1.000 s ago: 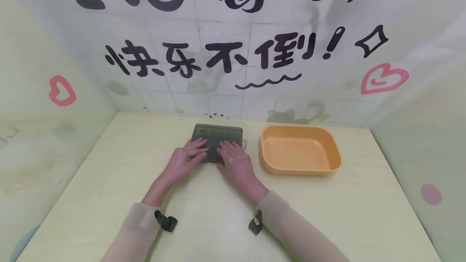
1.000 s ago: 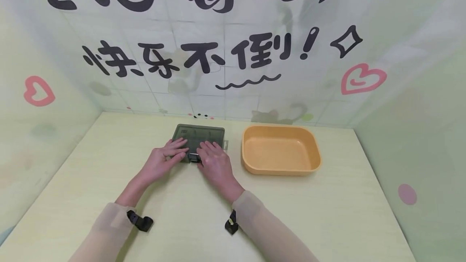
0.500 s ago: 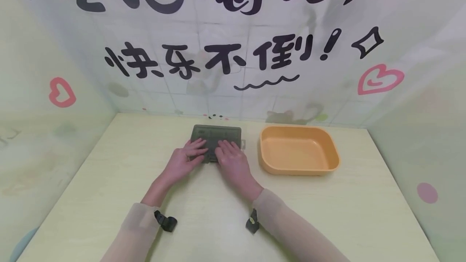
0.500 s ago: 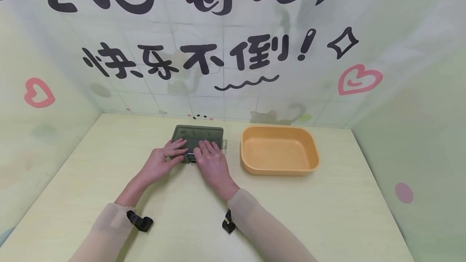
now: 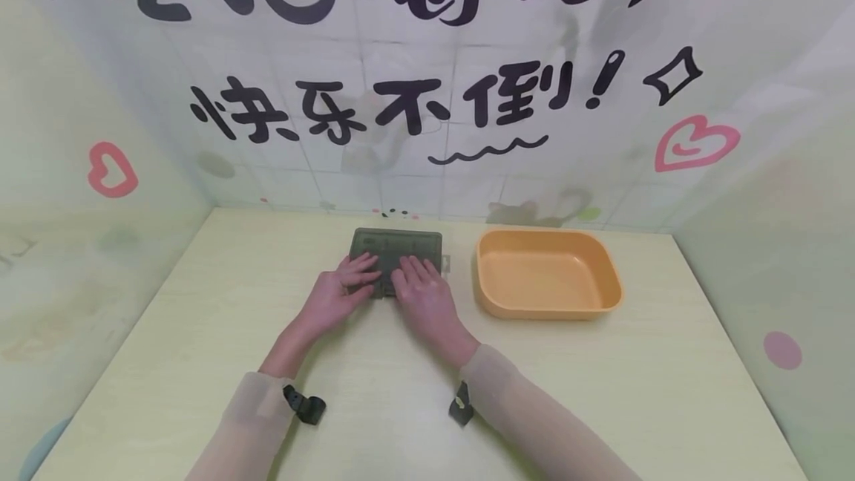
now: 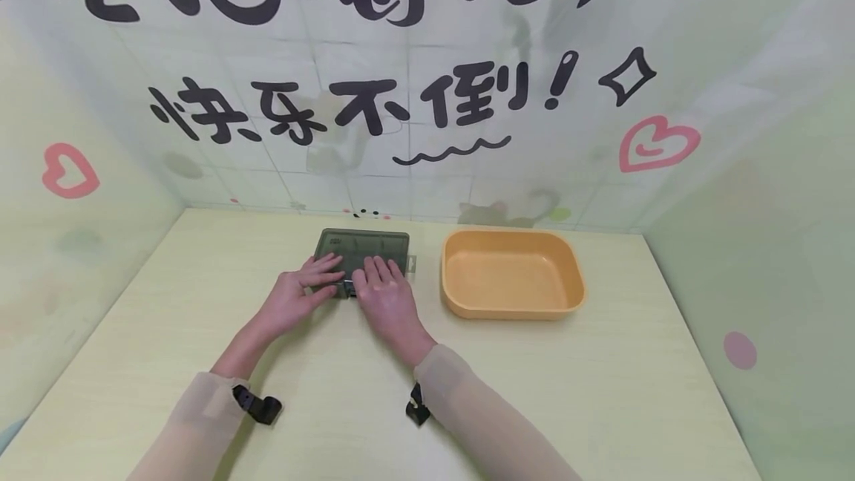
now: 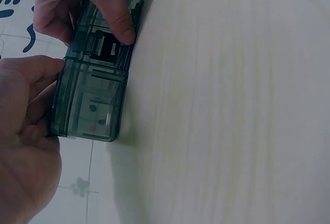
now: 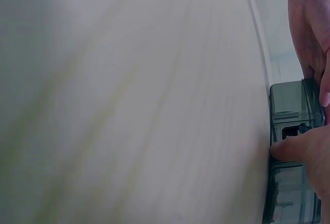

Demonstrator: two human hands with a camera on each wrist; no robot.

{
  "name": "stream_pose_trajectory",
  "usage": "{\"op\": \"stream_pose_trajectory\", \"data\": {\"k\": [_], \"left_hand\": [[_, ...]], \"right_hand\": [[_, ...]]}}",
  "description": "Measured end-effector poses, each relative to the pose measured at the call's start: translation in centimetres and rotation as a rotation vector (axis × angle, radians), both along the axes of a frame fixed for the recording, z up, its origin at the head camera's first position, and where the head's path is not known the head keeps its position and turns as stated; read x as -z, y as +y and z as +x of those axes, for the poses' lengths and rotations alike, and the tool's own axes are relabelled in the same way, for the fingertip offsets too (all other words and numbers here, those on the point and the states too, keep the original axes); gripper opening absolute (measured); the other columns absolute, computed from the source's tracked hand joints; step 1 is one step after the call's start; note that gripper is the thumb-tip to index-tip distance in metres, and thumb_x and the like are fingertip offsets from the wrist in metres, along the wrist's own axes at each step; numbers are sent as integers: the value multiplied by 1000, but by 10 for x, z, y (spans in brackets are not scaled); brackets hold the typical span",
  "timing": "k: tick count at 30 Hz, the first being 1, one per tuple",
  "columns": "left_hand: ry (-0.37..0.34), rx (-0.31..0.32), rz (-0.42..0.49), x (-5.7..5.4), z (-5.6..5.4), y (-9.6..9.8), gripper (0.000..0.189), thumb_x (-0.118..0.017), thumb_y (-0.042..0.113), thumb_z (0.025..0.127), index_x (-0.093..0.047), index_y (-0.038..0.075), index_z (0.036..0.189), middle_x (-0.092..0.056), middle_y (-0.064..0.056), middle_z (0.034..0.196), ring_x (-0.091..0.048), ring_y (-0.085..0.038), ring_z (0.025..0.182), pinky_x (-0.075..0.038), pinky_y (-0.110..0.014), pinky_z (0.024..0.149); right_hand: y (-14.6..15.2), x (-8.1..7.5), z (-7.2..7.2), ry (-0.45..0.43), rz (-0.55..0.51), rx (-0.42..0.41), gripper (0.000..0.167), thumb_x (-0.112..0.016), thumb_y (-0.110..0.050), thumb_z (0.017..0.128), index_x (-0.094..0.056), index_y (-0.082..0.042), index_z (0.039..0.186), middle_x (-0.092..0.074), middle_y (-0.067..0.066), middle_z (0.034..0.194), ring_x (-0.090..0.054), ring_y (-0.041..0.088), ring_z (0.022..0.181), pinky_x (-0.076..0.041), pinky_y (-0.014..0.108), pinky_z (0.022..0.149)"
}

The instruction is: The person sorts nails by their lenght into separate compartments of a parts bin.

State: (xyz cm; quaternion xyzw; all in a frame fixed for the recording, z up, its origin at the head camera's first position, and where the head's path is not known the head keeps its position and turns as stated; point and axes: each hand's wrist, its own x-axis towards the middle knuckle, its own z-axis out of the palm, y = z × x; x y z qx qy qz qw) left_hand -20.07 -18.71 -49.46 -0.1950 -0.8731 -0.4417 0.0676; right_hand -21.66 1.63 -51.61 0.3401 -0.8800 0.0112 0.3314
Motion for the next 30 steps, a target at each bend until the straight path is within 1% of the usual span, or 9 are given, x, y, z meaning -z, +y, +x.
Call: {"op": "stream_pose_trajectory", "data": {"k": [5, 11, 19, 24, 30], "left_hand": [[-12, 2, -3, 1, 0, 1, 29, -71, -4, 92, -72, -6, 120, -56, -20, 144, -44, -38, 142, -20, -53, 125], [-9, -4, -22, 0, 1, 2, 29, -71, -4, 92, -71, -6, 121, -56, -20, 144, -44, -38, 142, -20, -52, 125], [-1, -6, -24, -2, -2, 0, 29, -71, -5, 92, -71, -7, 121, -56, -20, 144, -44, -38, 142, -20, -52, 125], [-6, -9, -18, -2, -1, 1, 28, -71, -5, 91, -72, -7, 119, -56, -21, 143, -45, -39, 141, -20, -52, 125], [-26, -15, -23, -2, 0, 1, 29, -71, -5, 91, -71, -7, 120, -56, -20, 144, -44, -38, 142, -19, -52, 125]], "right_hand": [[1, 1, 0, 0, 16, 4, 8, -63, -10, 100, -69, -7, 99, -72, 15, 122, -70, 29, 113, -56, 44, 98], [0, -1, 1, 38, 63, 13, 10, -60, -8, 101, -68, -6, 97, -72, 17, 120, -70, 30, 113, -57, 44, 98], [-2, -2, -1, 77, 91, 16, 17, -53, -7, 102, -70, -6, 100, -72, 18, 120, -71, 30, 112, -57, 45, 97], [-3, -1, 0, 67, 95, 26, 13, -57, -7, 101, -70, -7, 101, -72, 18, 120, -70, 30, 113, -58, 46, 97], [-7, -4, 2, 71, 157, 53, 8, -63, -6, 99, -70, -7, 103, -72, 20, 119, -71, 31, 111, -58, 47, 94]]}}
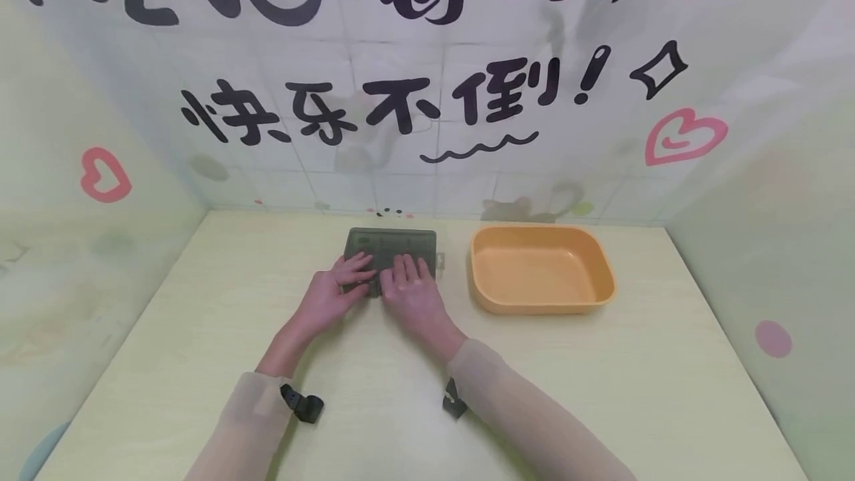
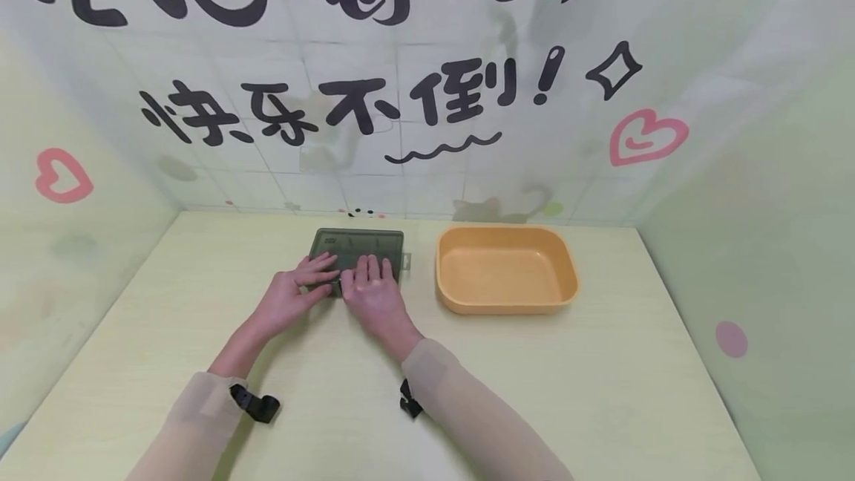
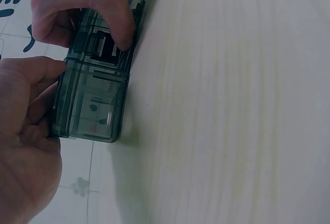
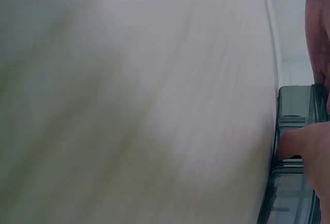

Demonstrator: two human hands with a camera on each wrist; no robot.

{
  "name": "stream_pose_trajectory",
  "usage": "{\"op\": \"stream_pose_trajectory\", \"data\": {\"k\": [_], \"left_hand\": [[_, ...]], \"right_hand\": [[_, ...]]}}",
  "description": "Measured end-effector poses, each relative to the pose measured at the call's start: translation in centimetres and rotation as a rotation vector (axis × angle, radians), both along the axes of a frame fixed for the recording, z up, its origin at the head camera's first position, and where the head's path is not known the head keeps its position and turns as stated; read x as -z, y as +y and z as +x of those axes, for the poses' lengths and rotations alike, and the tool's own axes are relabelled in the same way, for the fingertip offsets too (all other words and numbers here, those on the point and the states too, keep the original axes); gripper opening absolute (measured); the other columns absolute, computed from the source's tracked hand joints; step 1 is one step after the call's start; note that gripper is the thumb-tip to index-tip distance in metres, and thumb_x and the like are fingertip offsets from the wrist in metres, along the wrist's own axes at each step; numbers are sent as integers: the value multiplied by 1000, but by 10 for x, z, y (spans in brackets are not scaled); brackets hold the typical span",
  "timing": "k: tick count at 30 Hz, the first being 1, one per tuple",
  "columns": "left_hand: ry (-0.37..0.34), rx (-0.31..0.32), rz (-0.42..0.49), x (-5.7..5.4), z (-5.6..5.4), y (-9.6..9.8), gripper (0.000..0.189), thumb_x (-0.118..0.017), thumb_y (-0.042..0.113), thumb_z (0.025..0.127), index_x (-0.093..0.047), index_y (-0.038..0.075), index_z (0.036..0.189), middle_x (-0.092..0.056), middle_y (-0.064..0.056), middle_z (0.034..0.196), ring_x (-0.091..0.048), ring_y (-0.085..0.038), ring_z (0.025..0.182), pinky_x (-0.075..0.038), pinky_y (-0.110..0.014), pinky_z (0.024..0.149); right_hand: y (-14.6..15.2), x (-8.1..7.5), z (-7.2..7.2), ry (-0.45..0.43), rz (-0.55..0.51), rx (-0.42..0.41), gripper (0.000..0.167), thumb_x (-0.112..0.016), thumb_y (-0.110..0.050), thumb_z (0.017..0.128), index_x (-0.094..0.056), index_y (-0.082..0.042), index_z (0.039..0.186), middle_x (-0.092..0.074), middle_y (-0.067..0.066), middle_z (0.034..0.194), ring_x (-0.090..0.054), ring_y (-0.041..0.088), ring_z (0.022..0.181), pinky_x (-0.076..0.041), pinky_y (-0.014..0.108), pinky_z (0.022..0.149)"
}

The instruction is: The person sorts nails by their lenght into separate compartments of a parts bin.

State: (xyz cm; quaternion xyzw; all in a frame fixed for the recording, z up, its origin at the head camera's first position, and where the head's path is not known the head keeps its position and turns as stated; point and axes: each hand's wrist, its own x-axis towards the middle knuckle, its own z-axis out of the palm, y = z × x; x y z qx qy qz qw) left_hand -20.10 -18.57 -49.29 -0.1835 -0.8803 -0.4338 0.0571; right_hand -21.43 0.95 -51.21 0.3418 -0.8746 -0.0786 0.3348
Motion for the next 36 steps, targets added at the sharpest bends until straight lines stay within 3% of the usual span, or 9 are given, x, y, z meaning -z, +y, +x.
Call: {"op": "stream_pose_trajectory", "data": {"k": [7, 14, 19, 24, 26, 31, 36], "left_hand": [[-23, -13, -1, -1, 0, 2, 29, -71, -5, 92, -71, -6, 121, -55, -18, 145, -42, -37, 144, -18, -53, 125], [-11, -9, -6, -2, -2, 3, 29, -71, -5, 91, -72, -5, 120, -55, -18, 145, -43, -37, 143, -19, -53, 125], [20, -5, -29, -1, -2, 2, 31, -73, -6, 89, -72, -6, 120, -56, -20, 144, -45, -39, 141, -21, -55, 123], [4, -10, -37, -1, 0, 0, 34, -75, -6, 88, -71, -5, 121, -55, -18, 145, -42, -40, 143, -22, -58, 122], [2, -7, -42, 0, 0, 0, 34, -74, -6, 88, -71, -5, 122, -55, -18, 146, -42, -40, 143, -22, -59, 122], [16, -1, -46, 1, -1, -1, 34, -75, -6, 88, -71, -5, 122, -55, -18, 146, -43, -39, 142, -22, -58, 122], [23, 2, -45, 2, -2, -2, 35, -75, -6, 87, -71, -5, 122, -55, -18, 145, -44, -38, 142, -22, -56, 123]], "right_hand": [[-1, 0, 0, 23, 68, 9, 12, -57, -9, 102, -69, -7, 104, -71, 22, 119, -71, 32, 110, -59, 47, 93], [2, -3, 0, 22, 63, 12, 11, -58, -8, 101, -69, -6, 104, -72, 21, 119, -71, 31, 110, -59, 46, 92], [10, -5, 1, -81, 53, -9, 18, -59, -11, 102, -69, -6, 116, -69, 18, 128, -67, 30, 119, -54, 44, 102], [23, -2, 0, -358, -98, -52, 48, -78, -25, 93, -64, -9, 137, -58, 10, 146, -54, 23, 136, -35, 36, 119], [27, -1, -2, -429, -185, -83, 54, -82, -24, 90, -64, -9, 138, -56, 8, 148, -52, 22, 138, -31, 35, 121], [29, 0, -5, -435, -319, -147, 46, -81, -13, 89, -67, -8, 133, -61, 9, 142, -55, 25, 135, -34, 37, 120], [25, 1, -4, -444, -388, -142, 47, -82, -12, 87, -67, -7, 131, -63, 10, 140, -56, 26, 133, -35, 39, 120]]}}
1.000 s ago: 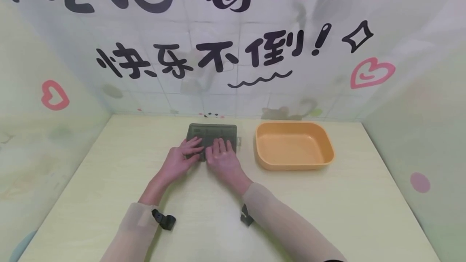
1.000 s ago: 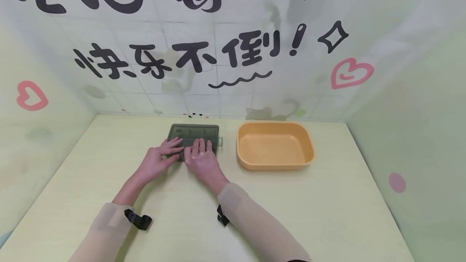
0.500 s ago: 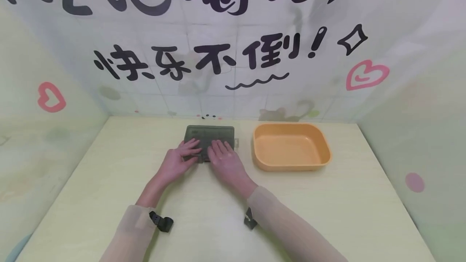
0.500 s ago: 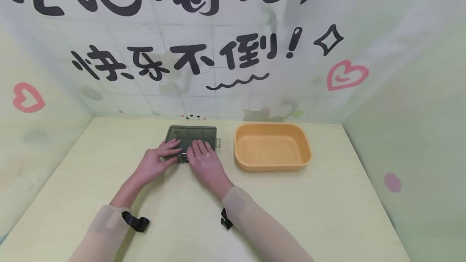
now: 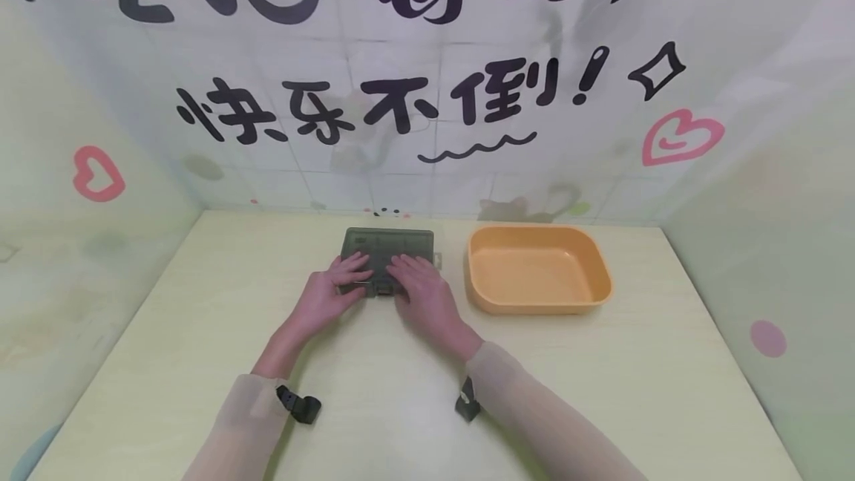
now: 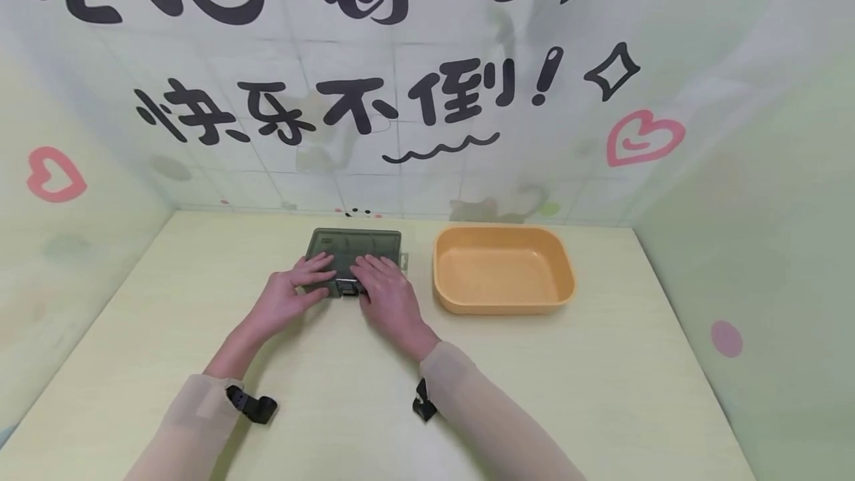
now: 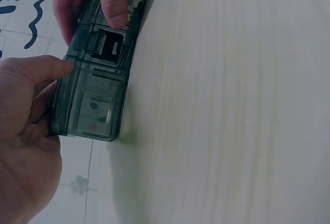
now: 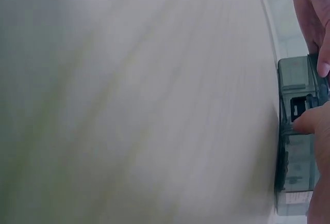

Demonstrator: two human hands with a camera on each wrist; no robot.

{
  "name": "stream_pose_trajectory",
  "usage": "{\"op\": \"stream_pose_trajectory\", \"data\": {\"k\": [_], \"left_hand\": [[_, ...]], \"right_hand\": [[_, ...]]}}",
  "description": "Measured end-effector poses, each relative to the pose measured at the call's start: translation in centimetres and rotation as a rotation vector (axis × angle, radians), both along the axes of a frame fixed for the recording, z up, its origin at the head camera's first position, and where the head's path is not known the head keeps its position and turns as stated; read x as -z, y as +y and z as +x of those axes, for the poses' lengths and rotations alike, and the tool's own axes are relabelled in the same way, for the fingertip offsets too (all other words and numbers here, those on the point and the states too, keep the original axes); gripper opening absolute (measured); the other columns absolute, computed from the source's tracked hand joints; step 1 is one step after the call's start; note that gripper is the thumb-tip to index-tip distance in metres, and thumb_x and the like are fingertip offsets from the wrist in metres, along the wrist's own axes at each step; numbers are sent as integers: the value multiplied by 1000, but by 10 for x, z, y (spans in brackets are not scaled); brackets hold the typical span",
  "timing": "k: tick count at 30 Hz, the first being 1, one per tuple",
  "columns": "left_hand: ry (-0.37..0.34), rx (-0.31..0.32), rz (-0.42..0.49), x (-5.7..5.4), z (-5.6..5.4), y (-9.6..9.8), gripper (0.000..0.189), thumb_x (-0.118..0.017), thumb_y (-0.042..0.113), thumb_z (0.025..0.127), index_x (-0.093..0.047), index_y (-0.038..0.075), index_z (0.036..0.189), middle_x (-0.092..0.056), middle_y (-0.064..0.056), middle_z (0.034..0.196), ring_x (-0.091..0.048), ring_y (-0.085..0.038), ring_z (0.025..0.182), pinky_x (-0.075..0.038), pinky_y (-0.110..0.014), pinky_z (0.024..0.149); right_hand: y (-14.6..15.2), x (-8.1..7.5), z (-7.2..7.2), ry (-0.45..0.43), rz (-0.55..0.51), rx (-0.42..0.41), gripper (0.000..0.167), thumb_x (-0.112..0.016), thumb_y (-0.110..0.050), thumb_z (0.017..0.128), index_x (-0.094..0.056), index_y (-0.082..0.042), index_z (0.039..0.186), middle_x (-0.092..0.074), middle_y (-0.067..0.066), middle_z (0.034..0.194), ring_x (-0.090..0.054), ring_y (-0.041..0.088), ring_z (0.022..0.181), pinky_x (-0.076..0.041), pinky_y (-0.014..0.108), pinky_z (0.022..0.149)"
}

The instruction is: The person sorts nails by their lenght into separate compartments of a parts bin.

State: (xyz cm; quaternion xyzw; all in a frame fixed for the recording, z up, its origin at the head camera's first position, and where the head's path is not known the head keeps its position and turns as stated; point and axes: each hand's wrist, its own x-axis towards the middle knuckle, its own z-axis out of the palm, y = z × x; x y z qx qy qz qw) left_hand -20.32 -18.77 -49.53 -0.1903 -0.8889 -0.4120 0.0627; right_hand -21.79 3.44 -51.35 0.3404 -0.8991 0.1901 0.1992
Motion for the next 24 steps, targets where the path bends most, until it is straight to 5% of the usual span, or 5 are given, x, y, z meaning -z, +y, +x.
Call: {"op": "stream_pose_trajectory", "data": {"k": [6, 13, 17, 24], "left_hand": [[4, 0, -16, 0, 0, 0, 36, -75, -6, 86, -71, -5, 122, -55, -18, 146, -44, -38, 142, -23, -56, 123], [4, 3, -18, 1, -1, 2, 37, -75, -9, 85, -72, -6, 121, -56, -18, 145, -45, -38, 141, -23, -55, 123], [-8, -3, -22, 1, -1, 2, 36, -75, -9, 85, -72, -5, 121, -56, -18, 145, -44, -37, 142, -23, -54, 123], [-39, -19, -7, -1, 0, 2, 37, -73, -10, 85, -71, -5, 122, -55, -17, 146, -42, -38, 143, -22, -56, 123]], "right_hand": [[-6, -1, 2, 58, 35, 49, 43, -82, -14, 86, -69, -7, 126, -65, 10, 137, -59, 25, 131, -37, 40, 119], [-16, -3, -2, 296, 309, 120, 35, -74, -21, 94, -70, -7, 126, -67, 11, 134, -62, 26, 126, -48, 42, 109], [-21, -8, 0, 377, 435, 135, 26, -60, -10, 102, -72, -7, 125, -69, 15, 129, -65, 28, 122, -54, 43, 103], [-28, -12, 0, 500, 595, 116, 28, -54, -9, 105, -72, -4, 125, -72, 19, 121, -71, 30, 112, -61, 44, 91]]}}
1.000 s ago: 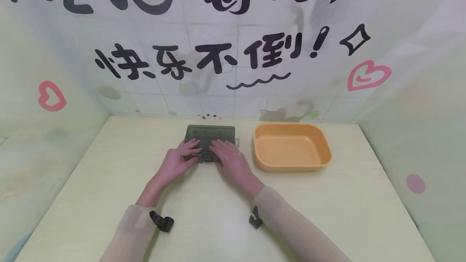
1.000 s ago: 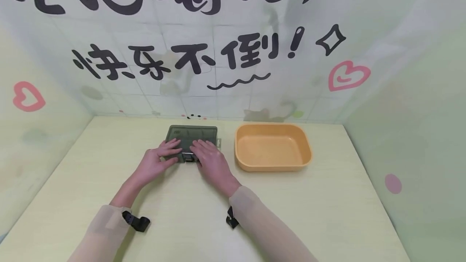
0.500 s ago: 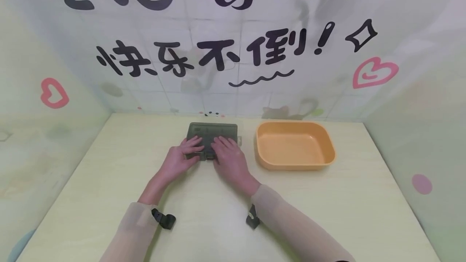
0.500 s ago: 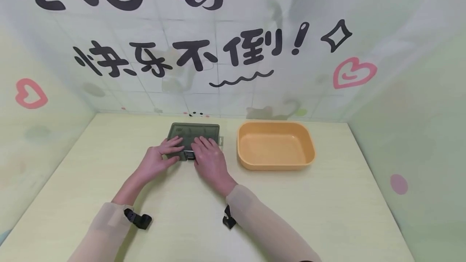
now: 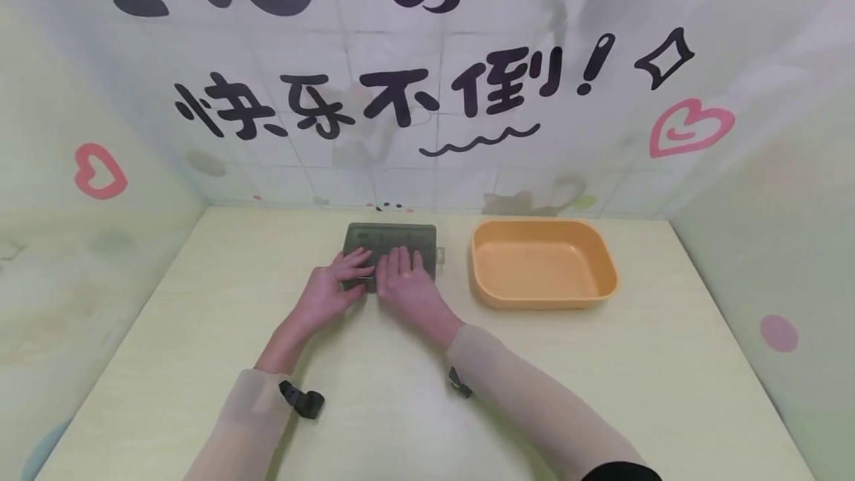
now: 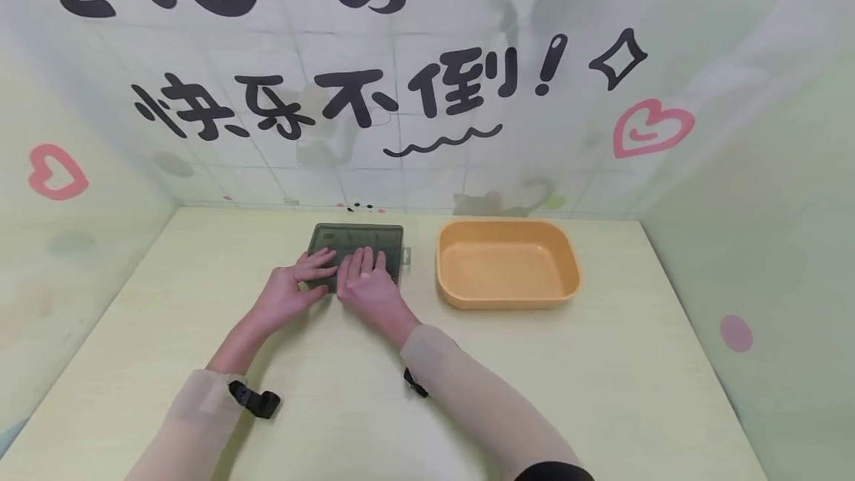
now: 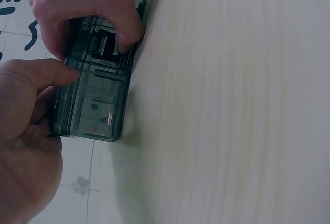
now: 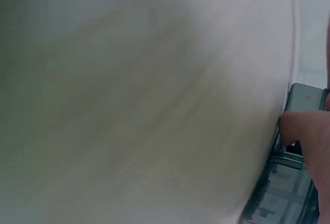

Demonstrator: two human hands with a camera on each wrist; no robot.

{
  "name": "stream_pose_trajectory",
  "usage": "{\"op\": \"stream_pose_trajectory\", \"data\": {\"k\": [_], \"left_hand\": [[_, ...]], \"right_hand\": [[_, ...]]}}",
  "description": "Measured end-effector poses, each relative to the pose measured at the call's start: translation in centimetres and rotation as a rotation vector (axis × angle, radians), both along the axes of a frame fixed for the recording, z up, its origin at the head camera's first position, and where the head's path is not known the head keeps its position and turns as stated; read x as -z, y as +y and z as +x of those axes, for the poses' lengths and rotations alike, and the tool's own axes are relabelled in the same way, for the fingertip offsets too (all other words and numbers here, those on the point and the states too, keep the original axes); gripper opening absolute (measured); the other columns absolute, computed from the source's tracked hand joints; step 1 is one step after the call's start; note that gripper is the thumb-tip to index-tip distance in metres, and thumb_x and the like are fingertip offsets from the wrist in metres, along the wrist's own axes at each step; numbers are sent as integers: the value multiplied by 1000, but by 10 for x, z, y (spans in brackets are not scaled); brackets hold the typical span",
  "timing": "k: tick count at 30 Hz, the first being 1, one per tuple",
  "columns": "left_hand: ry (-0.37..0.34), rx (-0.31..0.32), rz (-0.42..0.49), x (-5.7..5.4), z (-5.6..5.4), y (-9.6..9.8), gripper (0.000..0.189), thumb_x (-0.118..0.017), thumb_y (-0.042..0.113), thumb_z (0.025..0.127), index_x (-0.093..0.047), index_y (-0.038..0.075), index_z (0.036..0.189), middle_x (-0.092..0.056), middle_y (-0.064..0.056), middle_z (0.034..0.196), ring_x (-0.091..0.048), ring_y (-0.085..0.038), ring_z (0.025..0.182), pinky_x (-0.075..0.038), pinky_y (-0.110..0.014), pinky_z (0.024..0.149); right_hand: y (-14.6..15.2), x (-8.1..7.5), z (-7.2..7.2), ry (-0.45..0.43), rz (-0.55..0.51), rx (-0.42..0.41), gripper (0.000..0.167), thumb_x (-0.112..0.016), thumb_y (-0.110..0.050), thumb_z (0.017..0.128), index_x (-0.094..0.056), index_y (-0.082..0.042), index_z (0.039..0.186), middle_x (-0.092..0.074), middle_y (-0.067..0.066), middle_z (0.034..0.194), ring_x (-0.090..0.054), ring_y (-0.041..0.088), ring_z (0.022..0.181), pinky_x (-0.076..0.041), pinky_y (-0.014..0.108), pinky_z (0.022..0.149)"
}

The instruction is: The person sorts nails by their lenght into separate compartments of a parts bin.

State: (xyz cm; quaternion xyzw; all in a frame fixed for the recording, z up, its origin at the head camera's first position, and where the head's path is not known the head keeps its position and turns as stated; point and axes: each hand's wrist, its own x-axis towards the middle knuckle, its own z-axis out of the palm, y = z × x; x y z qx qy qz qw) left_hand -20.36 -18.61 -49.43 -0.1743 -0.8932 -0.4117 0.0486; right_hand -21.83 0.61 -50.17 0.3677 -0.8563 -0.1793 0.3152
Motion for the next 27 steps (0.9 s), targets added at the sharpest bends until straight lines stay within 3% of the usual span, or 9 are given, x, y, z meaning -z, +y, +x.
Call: {"op": "stream_pose_trajectory", "data": {"k": [3, 8, 18, 27], "left_hand": [[0, -2, 6, -1, 0, -1, 37, -73, -11, 85, -71, -5, 122, -55, -18, 146, -42, -38, 143, -22, -57, 122], [8, 6, 4, -2, -1, -1, 38, -73, -11, 85, -71, -5, 122, -55, -18, 146, -42, -38, 143, -22, -58, 122], [-11, 3, 19, -1, 1, 0, 38, -73, -11, 84, -71, -6, 122, -54, -19, 146, -41, -40, 144, -22, -59, 122], [20, 4, 11, 1, 1, 0, 38, -73, -12, 83, -71, -6, 121, -55, -19, 145, -43, -39, 142, -23, -58, 122]], "right_hand": [[-2, -3, -1, 30, 47, -13, 28, -53, -9, 105, -72, -3, 125, -73, 19, 118, -72, 30, 108, -62, 44, 87], [-3, -4, -4, 4, 82, -6, 30, -50, -9, 107, -71, -3, 127, -73, 19, 119, -72, 29, 107, -62, 43, 86], [-7, -5, 2, -31, 82, 37, 31, -49, -11, 107, -71, -2, 127, -72, 20, 119, -72, 30, 109, -62, 44, 87], [-12, -1, 4, -52, 18, 78, 33, -47, -15, 108, -69, -1, 128, -71, 21, 121, -70, 32, 112, -62, 45, 88]]}}
